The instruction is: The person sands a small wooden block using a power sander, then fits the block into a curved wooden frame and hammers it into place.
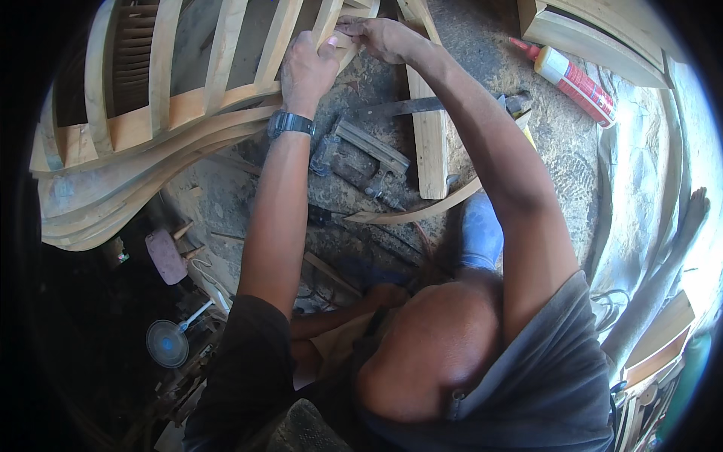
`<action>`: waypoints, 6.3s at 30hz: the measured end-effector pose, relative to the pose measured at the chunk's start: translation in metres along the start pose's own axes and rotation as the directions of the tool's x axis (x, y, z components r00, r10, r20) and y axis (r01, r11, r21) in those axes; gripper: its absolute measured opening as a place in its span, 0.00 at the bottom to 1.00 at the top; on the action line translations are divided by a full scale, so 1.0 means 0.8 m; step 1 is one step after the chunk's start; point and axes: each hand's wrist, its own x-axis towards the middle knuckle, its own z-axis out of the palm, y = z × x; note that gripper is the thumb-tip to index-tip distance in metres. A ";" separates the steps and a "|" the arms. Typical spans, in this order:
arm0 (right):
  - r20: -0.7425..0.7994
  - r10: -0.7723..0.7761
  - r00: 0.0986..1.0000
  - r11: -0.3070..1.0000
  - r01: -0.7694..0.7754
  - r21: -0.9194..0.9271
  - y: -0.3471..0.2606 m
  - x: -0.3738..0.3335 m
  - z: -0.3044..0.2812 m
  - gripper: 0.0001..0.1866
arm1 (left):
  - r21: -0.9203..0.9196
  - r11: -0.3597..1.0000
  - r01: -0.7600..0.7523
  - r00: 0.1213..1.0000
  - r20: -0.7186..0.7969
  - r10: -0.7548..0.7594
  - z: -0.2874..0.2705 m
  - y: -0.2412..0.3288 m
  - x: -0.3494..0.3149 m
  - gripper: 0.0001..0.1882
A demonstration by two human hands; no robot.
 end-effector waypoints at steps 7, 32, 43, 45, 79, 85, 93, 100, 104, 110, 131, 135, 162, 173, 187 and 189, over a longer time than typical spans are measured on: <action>-0.117 -0.006 0.993 0.978 0.030 0.206 0.016 -0.002 0.011 0.24 | 0.008 1.000 -0.001 0.997 0.071 0.001 0.001 0.003 0.007 0.23; 0.013 0.212 0.977 0.941 -0.207 0.266 0.001 0.006 -0.011 0.20 | -0.246 0.950 -0.191 0.964 -0.232 0.133 0.009 -0.022 -0.022 0.28; -0.518 0.085 0.851 0.984 0.011 0.179 0.001 -0.036 0.047 0.18 | -0.406 0.897 -0.175 0.959 -0.277 0.061 0.042 -0.027 -0.137 0.23; -0.531 0.019 0.847 0.993 0.046 0.109 -0.004 -0.040 0.055 0.23 | -0.327 0.916 -0.232 0.940 -0.318 0.125 0.023 -0.023 -0.109 0.24; -0.425 0.175 0.888 0.957 -0.053 0.284 0.019 -0.031 -0.006 0.19 | -0.211 0.976 -0.046 0.995 -0.099 0.025 0.005 -0.009 -0.006 0.21; -0.516 0.375 0.770 0.908 -0.191 0.374 0.006 -0.044 0.037 0.17 | -0.209 0.977 -0.049 0.998 -0.042 0.041 0.004 -0.008 -0.007 0.24; -0.410 0.431 0.803 0.857 -0.223 0.464 -0.037 -0.074 0.098 0.13 | -0.088 0.996 -0.022 0.999 -0.050 0.018 0.012 -0.015 0.000 0.25; -0.372 0.353 0.858 0.909 -0.221 0.352 -0.047 -0.114 0.108 0.11 | -0.033 0.998 0.046 0.999 0.028 -0.045 0.015 -0.012 0.008 0.23; -0.287 0.158 0.945 0.966 -0.088 0.242 -0.061 -0.155 0.143 0.08 | 0.000 1.000 -0.029 0.998 0.061 0.029 0.014 -0.019 0.020 0.25; -0.033 0.030 0.999 0.981 -0.023 0.195 -0.095 -0.209 0.194 0.10 | -0.156 0.988 0.013 0.996 0.091 0.001 0.006 -0.011 0.018 0.26; -0.103 0.124 0.987 0.913 -0.073 0.401 -0.093 -0.196 0.197 0.09 | -0.098 0.995 0.032 0.980 0.198 -0.012 -0.015 0.006 0.007 0.26; -0.094 0.195 0.976 0.902 -0.141 0.408 -0.090 -0.184 0.173 0.08 | -0.228 0.974 0.009 0.994 0.105 0.015 -0.011 -0.014 0.005 0.32; -0.430 0.253 0.867 0.967 -0.235 0.096 -0.031 -0.268 0.079 0.06 | -0.730 0.469 0.496 0.604 -0.098 -0.791 0.073 -0.192 -0.286 0.24; 0.318 -0.006 0.948 1.000 0.011 -0.014 -0.097 -0.326 0.166 0.16 | -0.507 0.549 0.664 0.517 -0.219 -0.827 0.116 -0.241 -0.399 0.17; 0.219 -0.150 0.964 0.989 0.150 0.016 -0.104 -0.279 0.184 0.10 | 0.065 0.014 0.998 0.016 -0.024 -1.000 0.099 -0.278 -0.585 0.21; 0.116 -0.184 0.976 0.982 0.179 0.054 -0.106 -0.264 0.179 0.09 | -0.025 -0.055 0.998 -0.057 -0.104 -0.993 0.099 -0.289 -0.570 0.22</action>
